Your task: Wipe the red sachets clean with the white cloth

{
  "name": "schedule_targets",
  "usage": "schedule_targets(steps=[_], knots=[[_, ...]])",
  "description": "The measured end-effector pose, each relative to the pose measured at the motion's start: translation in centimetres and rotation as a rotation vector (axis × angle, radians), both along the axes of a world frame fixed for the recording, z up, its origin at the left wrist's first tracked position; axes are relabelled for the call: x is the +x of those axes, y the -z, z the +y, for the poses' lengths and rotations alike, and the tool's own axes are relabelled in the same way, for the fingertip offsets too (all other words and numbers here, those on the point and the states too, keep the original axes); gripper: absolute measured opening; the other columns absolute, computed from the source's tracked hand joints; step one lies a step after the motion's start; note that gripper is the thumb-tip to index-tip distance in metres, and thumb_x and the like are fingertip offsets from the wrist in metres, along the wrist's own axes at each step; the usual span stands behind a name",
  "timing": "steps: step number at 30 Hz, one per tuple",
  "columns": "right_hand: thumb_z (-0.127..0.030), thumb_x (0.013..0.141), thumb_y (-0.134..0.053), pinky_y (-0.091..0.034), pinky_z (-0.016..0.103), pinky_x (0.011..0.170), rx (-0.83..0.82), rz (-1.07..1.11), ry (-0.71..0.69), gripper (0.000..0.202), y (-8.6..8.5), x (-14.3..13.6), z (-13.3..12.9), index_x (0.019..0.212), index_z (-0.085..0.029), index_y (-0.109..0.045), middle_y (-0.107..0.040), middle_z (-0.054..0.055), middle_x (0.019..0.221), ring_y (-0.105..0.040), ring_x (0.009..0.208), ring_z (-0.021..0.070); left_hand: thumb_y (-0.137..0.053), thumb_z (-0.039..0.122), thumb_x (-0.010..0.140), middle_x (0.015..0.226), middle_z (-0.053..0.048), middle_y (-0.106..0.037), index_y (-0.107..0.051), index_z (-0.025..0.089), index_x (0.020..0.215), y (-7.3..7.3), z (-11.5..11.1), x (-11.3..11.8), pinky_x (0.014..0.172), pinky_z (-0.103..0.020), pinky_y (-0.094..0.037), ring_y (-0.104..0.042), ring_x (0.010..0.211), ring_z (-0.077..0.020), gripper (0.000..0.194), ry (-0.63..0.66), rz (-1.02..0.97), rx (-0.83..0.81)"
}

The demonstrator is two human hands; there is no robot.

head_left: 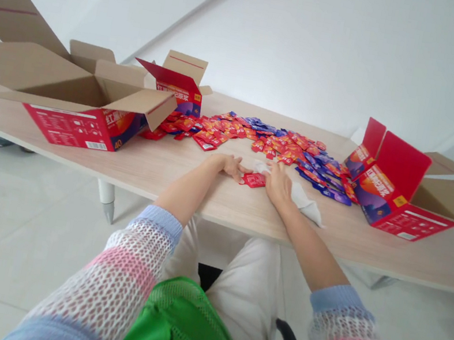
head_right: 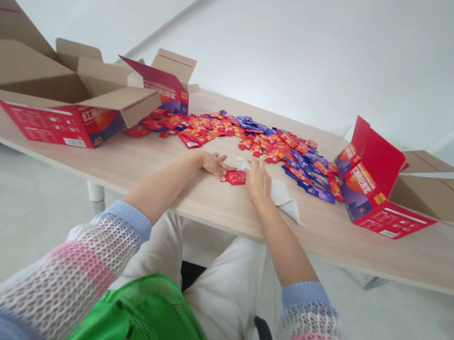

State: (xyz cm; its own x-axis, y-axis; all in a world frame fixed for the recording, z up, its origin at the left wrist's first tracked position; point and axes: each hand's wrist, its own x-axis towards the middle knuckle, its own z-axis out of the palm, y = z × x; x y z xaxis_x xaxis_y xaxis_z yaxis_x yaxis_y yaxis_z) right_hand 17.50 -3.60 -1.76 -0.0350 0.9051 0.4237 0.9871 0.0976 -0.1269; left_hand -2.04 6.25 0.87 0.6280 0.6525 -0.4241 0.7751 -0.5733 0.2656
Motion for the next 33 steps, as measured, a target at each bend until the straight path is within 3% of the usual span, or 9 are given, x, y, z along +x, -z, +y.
schedule_targets(steps=[4, 8, 12, 20, 28, 33], knots=[[-0.032, 0.094, -0.054, -0.045, 0.028, 0.083, -0.080, 0.002, -0.263, 0.035, 1.1, -2.6, -0.6, 0.128, -0.025, -0.056, -0.058, 0.007, 0.124, -0.060, 0.106, 0.0221, -0.073, 0.076, 0.043, 0.162, 0.000, 0.010, -0.023, 0.035, 0.153, -0.3, 0.1, 0.2, 0.119, -0.053, -0.004, 0.007, 0.148, -0.0379, 0.127, -0.005, 0.020, -0.010], [-0.034, 0.093, -0.055, -0.045, 0.027, 0.081, -0.109, 0.028, -0.308, 0.033, 0.8, -1.9, -0.4, 0.124, -0.026, -0.062, -0.062, 0.006, 0.115, -0.061, 0.101, 0.0203, -0.076, 0.074, 0.040, 0.163, 0.002, 0.008, -0.023, 0.040, 0.152, -0.8, 0.0, 0.4, 0.118, -0.055, -0.004, 0.001, 0.147, -0.0407, 0.129, 0.017, 0.035, -0.033], [-0.042, 0.091, -0.058, -0.044, 0.028, 0.079, -0.134, 0.047, -0.259, 0.033, 0.4, -0.2, 0.3, 0.118, -0.028, -0.069, -0.067, 0.006, 0.105, -0.063, 0.095, 0.0212, -0.074, 0.075, 0.043, 0.162, 0.001, 0.012, -0.034, 0.037, 0.149, -1.0, 0.0, 0.2, 0.117, -0.057, -0.002, 0.006, 0.146, -0.0433, 0.120, 0.030, 0.025, -0.054], [-0.052, 0.086, -0.062, -0.045, 0.026, 0.077, -0.167, 0.113, -0.163, 0.032, 0.2, 0.4, 1.3, 0.110, -0.035, -0.074, -0.073, 0.001, 0.108, -0.064, 0.098, 0.0204, -0.070, 0.077, 0.047, 0.162, 0.003, 0.011, -0.035, 0.039, 0.148, -0.7, -0.1, -0.2, 0.115, -0.061, -0.002, 0.011, 0.146, -0.0420, 0.114, 0.034, 0.033, -0.030], [-0.047, 0.086, -0.062, -0.046, 0.029, 0.077, -0.139, 0.134, 0.018, 0.027, -0.2, 2.4, 2.4, 0.103, -0.032, -0.076, -0.074, 0.004, 0.107, -0.065, 0.099, 0.0224, -0.063, 0.079, 0.054, 0.160, 0.000, 0.016, -0.014, 0.043, 0.152, -1.2, -0.8, -0.3, 0.115, -0.060, -0.003, 0.009, 0.147, -0.0390, 0.116, 0.049, 0.072, -0.005], [-0.044, 0.088, -0.059, -0.046, 0.032, 0.083, -0.135, 0.092, 0.091, 0.028, 0.2, 3.2, 2.9, 0.105, -0.029, -0.076, -0.073, 0.008, 0.107, -0.065, 0.101, 0.0240, -0.062, 0.078, 0.056, 0.160, 0.002, 0.016, -0.012, 0.044, 0.152, -1.1, -0.7, -0.2, 0.115, -0.059, -0.003, 0.010, 0.147, -0.0395, 0.114, 0.056, 0.071, -0.002]])
